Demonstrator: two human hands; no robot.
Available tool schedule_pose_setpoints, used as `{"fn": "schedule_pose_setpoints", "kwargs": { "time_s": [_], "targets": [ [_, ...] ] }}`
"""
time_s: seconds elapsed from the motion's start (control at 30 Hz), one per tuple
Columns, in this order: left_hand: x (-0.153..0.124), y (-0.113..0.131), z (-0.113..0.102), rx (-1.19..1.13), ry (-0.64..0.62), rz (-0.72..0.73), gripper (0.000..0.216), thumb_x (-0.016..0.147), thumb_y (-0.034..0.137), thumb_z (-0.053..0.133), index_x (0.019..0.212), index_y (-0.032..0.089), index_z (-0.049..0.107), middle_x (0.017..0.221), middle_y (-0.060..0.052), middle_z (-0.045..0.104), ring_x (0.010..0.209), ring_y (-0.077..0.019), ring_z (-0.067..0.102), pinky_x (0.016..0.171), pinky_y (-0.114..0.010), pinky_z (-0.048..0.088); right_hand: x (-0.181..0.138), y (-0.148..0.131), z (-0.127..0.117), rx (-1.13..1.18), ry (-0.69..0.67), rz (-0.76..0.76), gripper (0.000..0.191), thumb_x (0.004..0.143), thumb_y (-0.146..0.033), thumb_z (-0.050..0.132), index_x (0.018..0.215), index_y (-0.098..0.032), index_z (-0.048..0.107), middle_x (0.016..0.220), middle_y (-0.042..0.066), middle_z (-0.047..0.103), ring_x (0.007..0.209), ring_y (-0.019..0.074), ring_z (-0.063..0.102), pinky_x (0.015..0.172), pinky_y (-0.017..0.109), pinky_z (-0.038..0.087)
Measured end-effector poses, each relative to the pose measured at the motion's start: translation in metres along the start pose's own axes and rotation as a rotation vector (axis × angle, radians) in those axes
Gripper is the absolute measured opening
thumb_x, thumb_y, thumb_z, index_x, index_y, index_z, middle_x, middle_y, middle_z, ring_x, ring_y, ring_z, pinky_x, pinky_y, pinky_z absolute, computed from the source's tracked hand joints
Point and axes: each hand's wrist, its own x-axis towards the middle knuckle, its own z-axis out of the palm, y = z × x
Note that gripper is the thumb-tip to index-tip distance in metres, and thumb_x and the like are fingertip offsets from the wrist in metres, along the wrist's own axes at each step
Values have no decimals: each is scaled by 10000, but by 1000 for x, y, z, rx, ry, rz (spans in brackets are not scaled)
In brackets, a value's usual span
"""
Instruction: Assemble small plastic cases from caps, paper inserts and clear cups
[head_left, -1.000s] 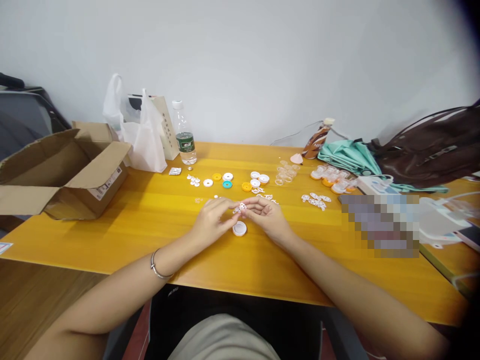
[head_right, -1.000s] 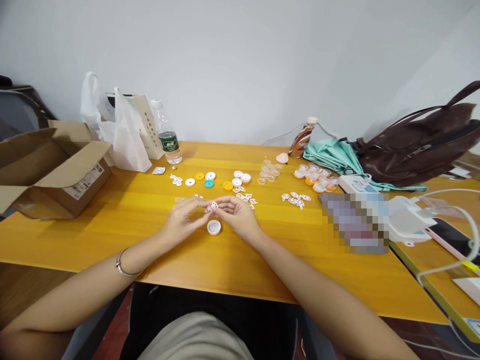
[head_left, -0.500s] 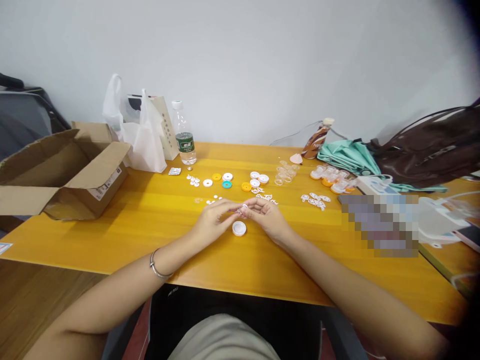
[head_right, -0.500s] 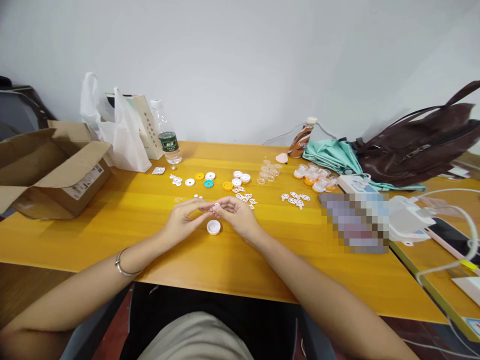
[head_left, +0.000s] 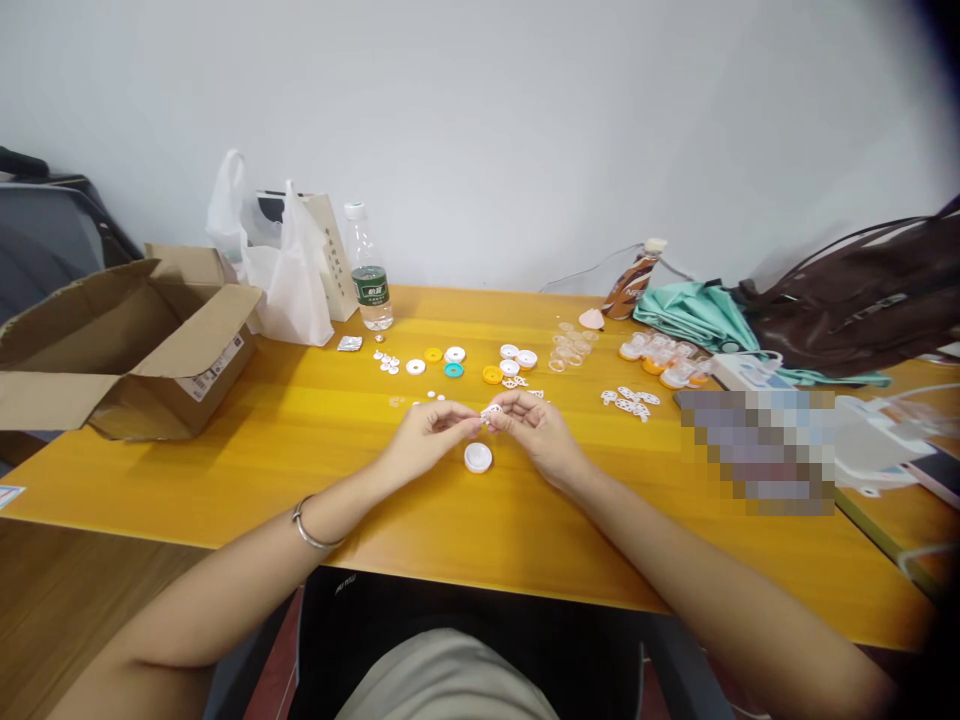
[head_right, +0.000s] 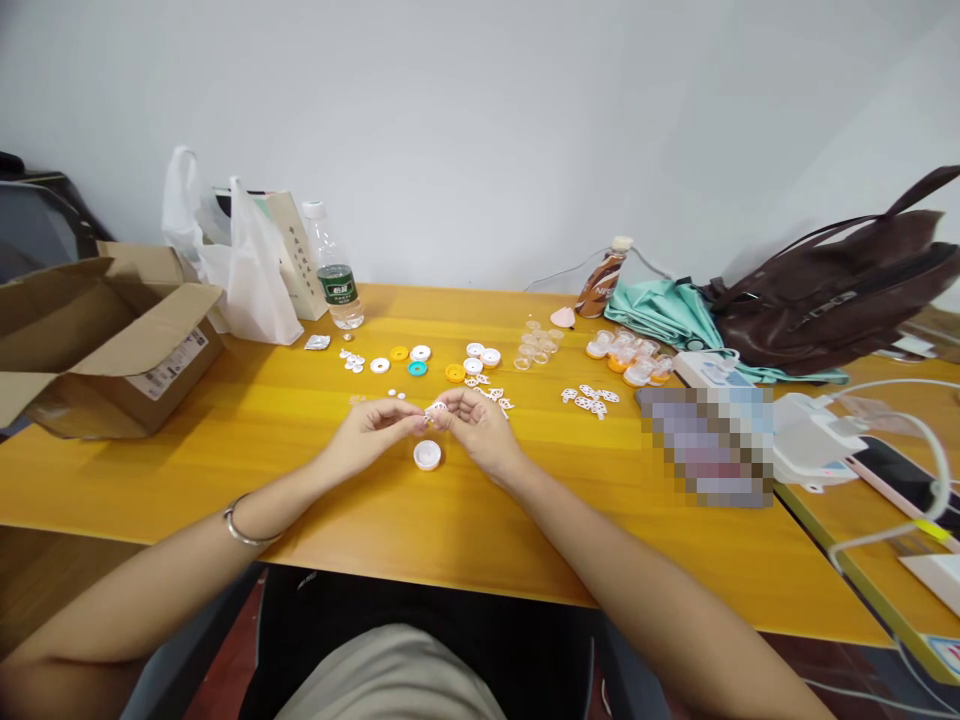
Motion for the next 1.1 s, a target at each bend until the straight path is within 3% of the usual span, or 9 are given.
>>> {"fn": "schedule_pose_setpoints", "kwargs": {
  "time_s": [0.2, 0.4, 0.67, 0.83, 1.1],
  "targets": [
    [1, 3, -3, -72, -32, -90, 297, 792, 401, 541, 734, 132, 653, 693, -41, 688, 650, -133, 630, 664, -253, 492, 1, 1, -2, -39, -70, -58, 134, 677, -297, 673, 773, -210, 639, 771, 0, 642, 742, 134, 588, 774, 300, 462],
    [-2, 9, -2, -209, -164, -191, 279, 801, 378, 545, 789, 122, 654, 752, -64, 695, 669, -126, 627, 632, -229, 459, 2, -1, -5, -22, -108, -119, 84, 698, -287, 665, 751, -223, 654, 795, 5, 651, 796, 144, 594, 795, 303, 469],
    [-1, 5, -1, -223, -90, -139, 233, 757, 350, 602, 724, 120, 609, 709, -37, 659, 660, -111, 597, 690, -249, 472, 1, -2, -6, -36, -122, -24, 265, 692, -326, 670, 942, -240, 677, 1001, 26, 685, 943, 186, 613, 901, 370, 450],
    [-1, 8, -2, -182, -76, -141, 200, 755, 327, 606, 744, 128, 608, 717, -27, 649, 670, -106, 590, 686, -235, 466, 1, -2, -6, -75, -101, -28, 192, 718, -324, 644, 884, -240, 691, 982, 22, 692, 949, 185, 614, 905, 368, 445],
    [-1, 1, -3, -103, -139, -104, 232, 761, 348, 595, 775, 119, 628, 740, -42, 655, 671, -117, 598, 684, -244, 471, 0, 3, -5, 9, -120, -73, 320, 707, -252, 664, 1011, -246, 563, 971, 31, 648, 905, 143, 604, 865, 321, 461]
  ]
}}
